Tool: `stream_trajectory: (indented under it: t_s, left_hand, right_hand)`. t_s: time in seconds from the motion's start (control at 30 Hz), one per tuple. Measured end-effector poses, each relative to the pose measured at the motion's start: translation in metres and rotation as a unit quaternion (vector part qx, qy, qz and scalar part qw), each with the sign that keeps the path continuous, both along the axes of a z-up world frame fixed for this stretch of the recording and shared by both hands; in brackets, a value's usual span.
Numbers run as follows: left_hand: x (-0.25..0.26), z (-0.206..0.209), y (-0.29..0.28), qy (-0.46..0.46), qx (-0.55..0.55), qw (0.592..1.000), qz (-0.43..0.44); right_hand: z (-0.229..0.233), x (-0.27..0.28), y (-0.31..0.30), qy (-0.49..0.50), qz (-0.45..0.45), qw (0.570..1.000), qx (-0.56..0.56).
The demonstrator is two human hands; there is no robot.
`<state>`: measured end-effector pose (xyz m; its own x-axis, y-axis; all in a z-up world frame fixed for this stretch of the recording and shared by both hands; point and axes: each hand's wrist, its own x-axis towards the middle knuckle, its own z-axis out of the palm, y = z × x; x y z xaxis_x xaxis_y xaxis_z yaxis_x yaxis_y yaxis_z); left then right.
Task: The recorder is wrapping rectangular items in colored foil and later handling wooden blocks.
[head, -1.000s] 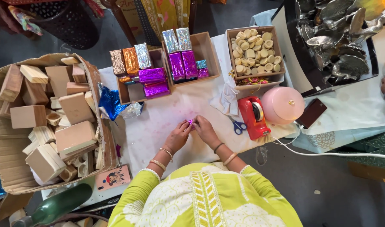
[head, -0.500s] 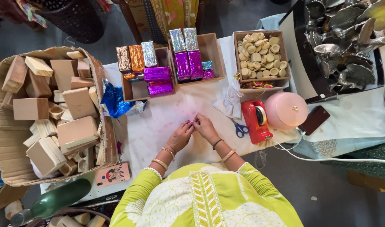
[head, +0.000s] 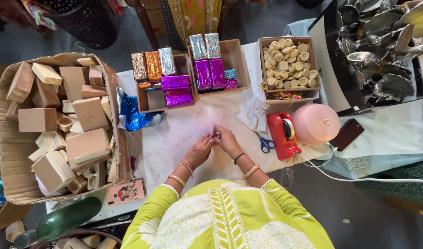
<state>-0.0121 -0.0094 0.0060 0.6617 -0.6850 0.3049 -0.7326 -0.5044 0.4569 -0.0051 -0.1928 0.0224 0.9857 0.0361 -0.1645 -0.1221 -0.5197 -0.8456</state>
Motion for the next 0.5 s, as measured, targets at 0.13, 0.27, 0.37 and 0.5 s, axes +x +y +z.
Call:
stream_trajectory:
  t_s: [0.13,0.27,0.37,0.5]
  left_hand:
    - [0.000,-0.001,0.000,-0.001,0.000,1.000,0.004]
    - [0.000,0.004,-0.001,0.020,-0.007,1.000,0.007]
    - [0.000,0.007,-0.001,0.021,-0.011,1.000,0.006]
    - [0.001,0.008,0.000,0.026,-0.016,0.999,0.012]
  right_hand:
    - [0.007,0.002,0.000,0.043,-0.007,0.999,0.014]
    - [-0.001,0.005,-0.004,0.058,-0.005,0.998,-0.004]
    - [0.002,0.006,-0.004,0.074,-0.005,0.997,0.002]
    - [-0.021,0.006,-0.012,0.007,0.011,1.000,-0.026]
